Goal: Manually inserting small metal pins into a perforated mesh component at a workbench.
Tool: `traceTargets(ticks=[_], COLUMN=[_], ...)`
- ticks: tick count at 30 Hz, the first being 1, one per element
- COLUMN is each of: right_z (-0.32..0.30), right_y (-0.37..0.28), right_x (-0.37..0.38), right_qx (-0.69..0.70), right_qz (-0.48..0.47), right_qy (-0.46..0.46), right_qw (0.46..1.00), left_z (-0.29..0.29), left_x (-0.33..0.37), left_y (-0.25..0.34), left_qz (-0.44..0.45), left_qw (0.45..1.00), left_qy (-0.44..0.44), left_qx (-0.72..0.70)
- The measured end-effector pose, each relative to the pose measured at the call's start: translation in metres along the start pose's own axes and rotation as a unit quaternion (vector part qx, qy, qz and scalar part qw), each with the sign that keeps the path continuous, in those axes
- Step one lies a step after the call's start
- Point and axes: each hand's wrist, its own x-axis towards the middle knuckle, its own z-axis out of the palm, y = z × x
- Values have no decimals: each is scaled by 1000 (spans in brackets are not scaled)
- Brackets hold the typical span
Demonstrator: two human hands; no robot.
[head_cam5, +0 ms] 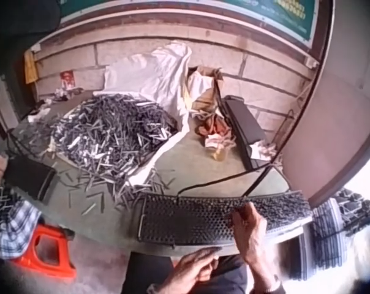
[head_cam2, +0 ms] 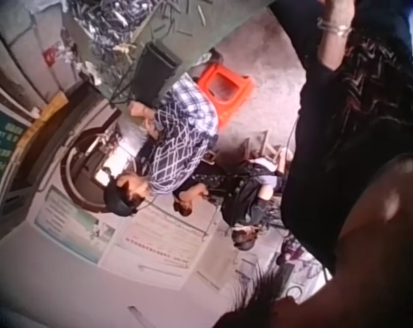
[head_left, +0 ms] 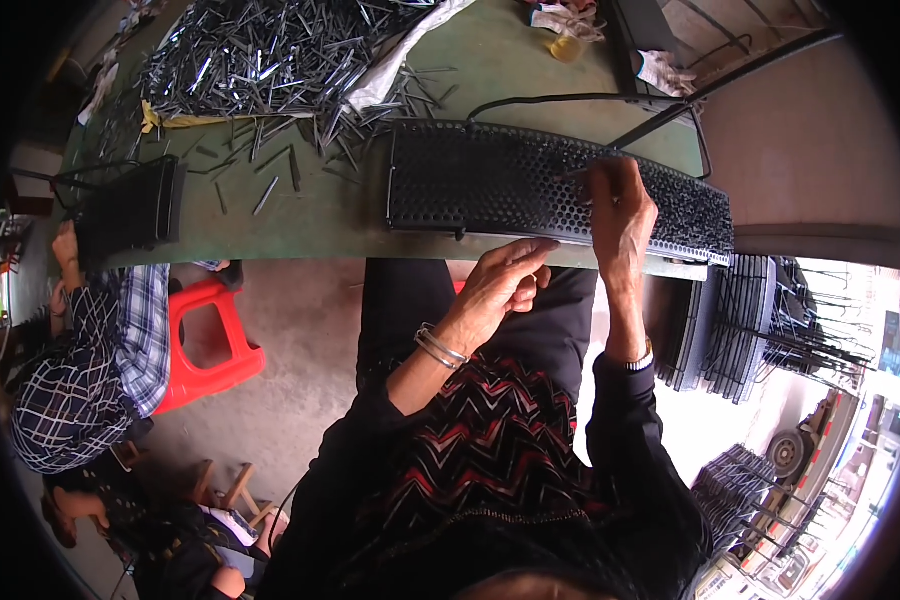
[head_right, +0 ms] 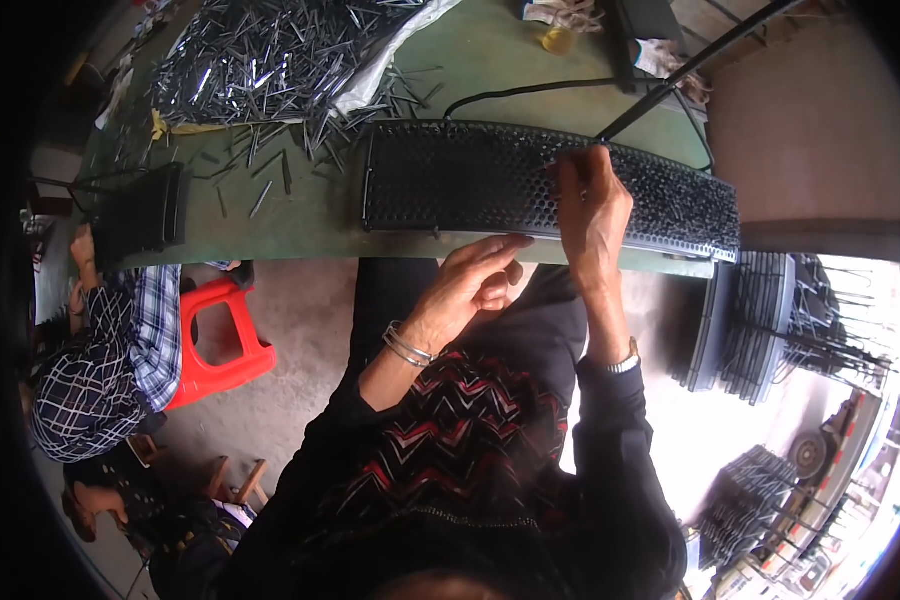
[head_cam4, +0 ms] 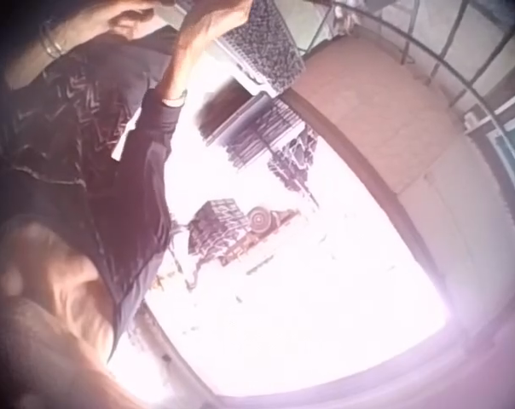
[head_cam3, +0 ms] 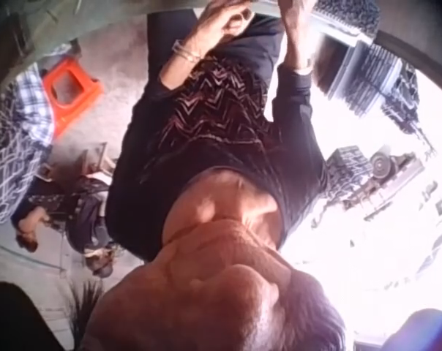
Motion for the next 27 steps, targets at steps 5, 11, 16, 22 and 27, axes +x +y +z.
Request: traceTargets(ticks=[5,11,16,22,27], right_z=[24,34,30,37,41], right_y=[30,25,30,31,28], right_x=[16,15,15,8,7], right_qx=[-53,-111,-101,-144,-238], right_qz=[-103,-156,-136,-136,-178], right_qy=[66,85,81,67,78], right_qw=[991,978,982,978,952], left_z=[-4,-13,-14,-17,-17], left_x=[1,-9,-10,-19,-34], left_y=[-5,-3,-4,-2,15], left_qz=[-16,-2,5,16,47], left_qw=[999,1000,1000,999,998], left_qy=[-29,17,15,24,43], left_qx=[5,24,17,19,30])
